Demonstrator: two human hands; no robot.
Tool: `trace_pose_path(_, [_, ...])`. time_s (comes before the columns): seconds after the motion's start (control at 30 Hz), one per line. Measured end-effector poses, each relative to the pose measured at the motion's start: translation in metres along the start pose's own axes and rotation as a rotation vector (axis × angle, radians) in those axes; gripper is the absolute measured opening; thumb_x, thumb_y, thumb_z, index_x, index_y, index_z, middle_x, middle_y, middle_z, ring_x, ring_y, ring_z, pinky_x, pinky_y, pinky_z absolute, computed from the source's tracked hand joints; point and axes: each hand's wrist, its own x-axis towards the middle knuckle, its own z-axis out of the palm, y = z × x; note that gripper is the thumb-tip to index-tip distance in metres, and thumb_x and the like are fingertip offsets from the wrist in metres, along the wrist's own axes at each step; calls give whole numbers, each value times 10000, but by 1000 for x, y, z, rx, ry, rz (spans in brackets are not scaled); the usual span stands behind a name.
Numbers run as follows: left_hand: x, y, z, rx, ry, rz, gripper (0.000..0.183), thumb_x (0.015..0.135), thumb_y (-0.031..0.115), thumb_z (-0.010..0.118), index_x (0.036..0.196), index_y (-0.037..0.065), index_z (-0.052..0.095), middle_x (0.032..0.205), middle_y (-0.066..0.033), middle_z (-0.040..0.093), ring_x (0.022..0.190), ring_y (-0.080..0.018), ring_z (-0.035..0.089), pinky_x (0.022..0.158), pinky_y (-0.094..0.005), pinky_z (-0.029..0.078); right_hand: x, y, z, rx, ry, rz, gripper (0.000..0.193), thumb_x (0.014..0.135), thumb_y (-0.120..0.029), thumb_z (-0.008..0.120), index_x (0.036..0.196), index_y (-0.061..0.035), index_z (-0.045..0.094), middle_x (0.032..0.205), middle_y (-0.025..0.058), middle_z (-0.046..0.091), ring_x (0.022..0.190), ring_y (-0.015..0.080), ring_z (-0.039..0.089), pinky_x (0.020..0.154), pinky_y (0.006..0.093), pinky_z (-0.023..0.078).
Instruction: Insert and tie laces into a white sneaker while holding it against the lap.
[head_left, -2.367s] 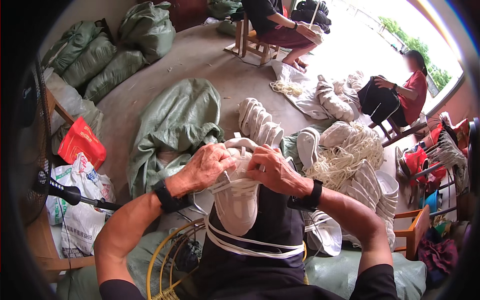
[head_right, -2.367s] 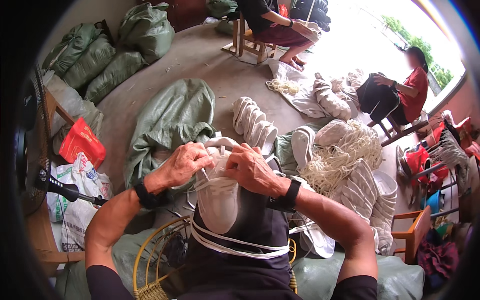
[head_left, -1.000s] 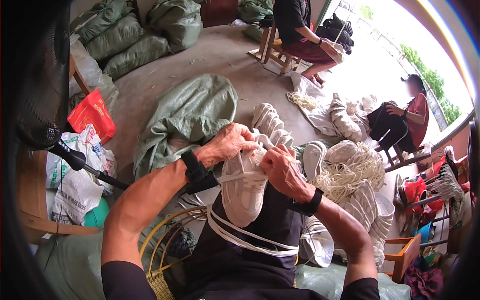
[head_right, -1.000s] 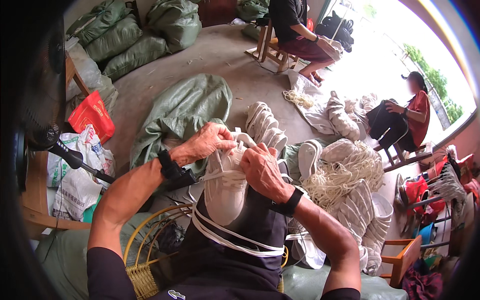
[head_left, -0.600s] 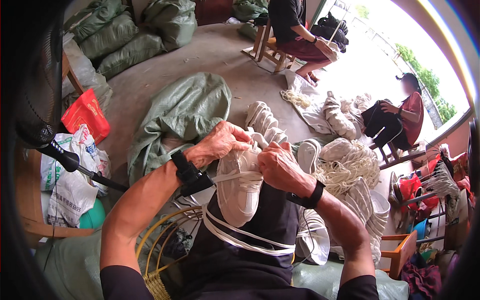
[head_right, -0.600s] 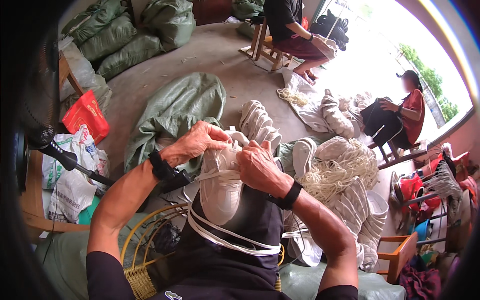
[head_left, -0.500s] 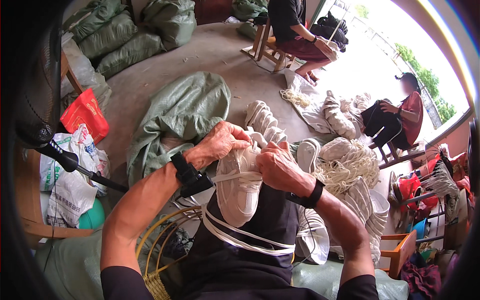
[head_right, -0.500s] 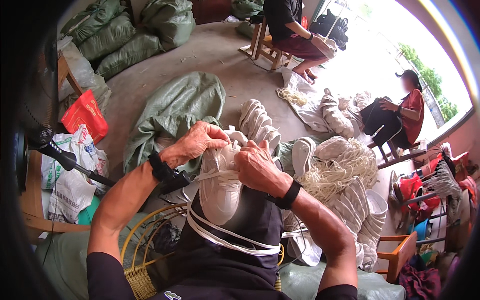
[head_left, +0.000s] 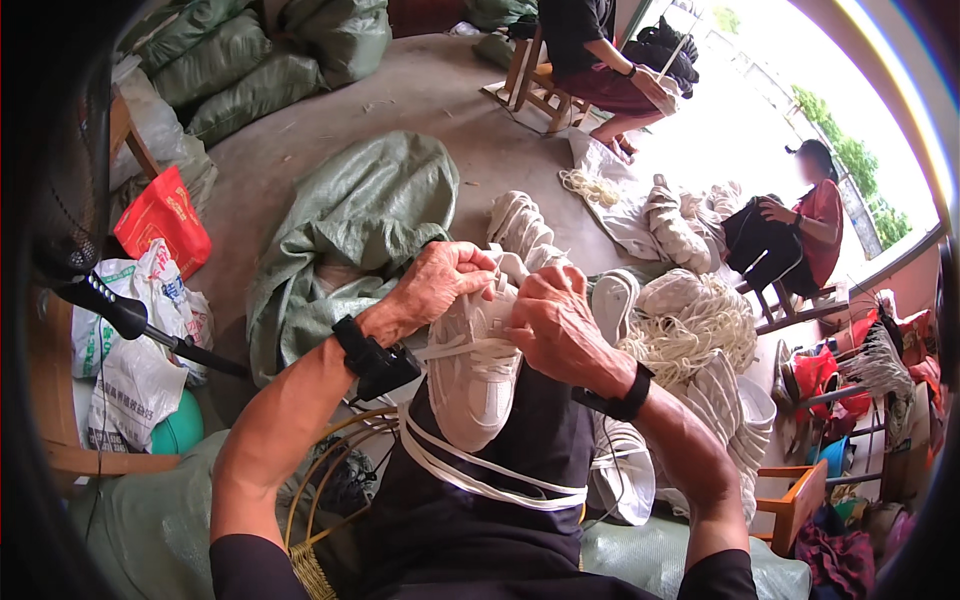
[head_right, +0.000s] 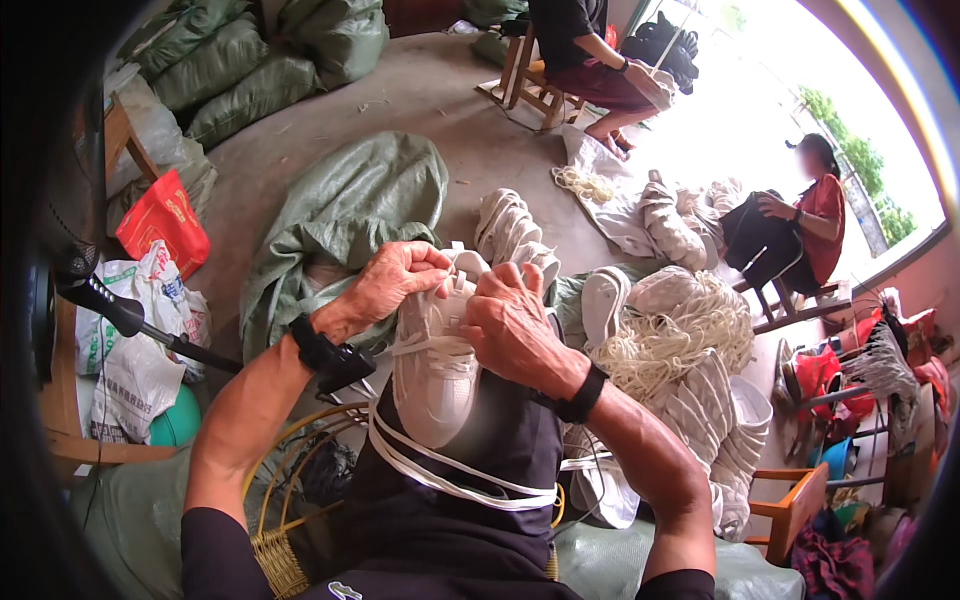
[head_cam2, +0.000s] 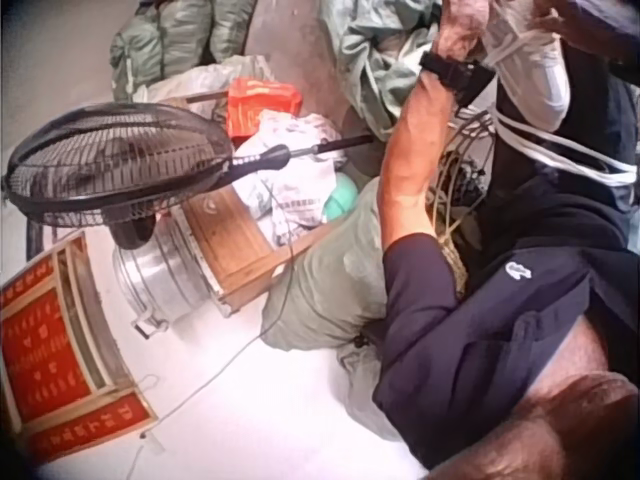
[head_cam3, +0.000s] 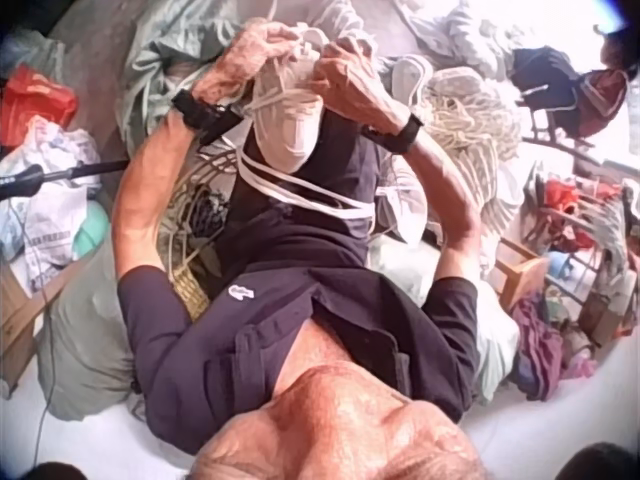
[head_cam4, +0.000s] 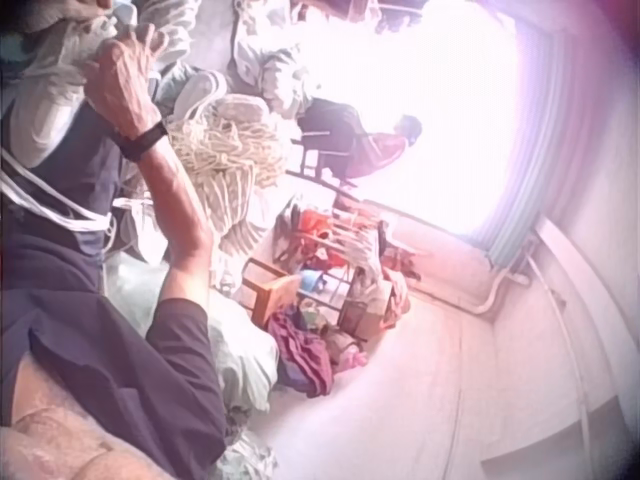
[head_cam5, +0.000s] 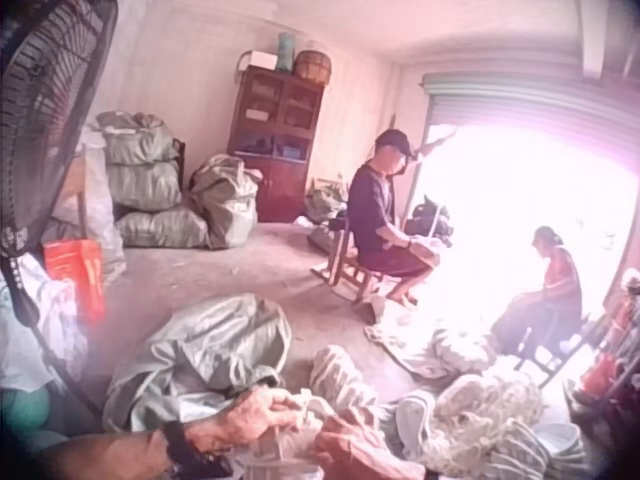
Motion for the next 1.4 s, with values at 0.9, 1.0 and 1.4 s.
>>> trace_pose_path(0.9, [-9,4,4,1,82,17,187,967,204,714,961,18,721,804,26,655,757,-65,559,736,-244,468,16,-111,14,502,103,-169,306,722,76,553,1019,11,519,965,190,502,898,411,558,703,504,460])
trace_pose_path(1.0, [-23,4,8,380,112,234,153,901,167,743,916,16,734,786,-78,688,667,-174,585,688,-357,486,11,-137,24,628,127,-46,225,807,107,577,983,-15,508,891,167,480,727,410,538,601,483,431])
trace_pose_path(1.4, [-54,8,34,698,224,672,84,899,65,690,932,72,613,918,-103,620,894,-314,606,805,-424,451,89,-32,-34,541,564,450,101,926,-71,600,918,18,647,755,174,647,703,300,627,650,416,499])
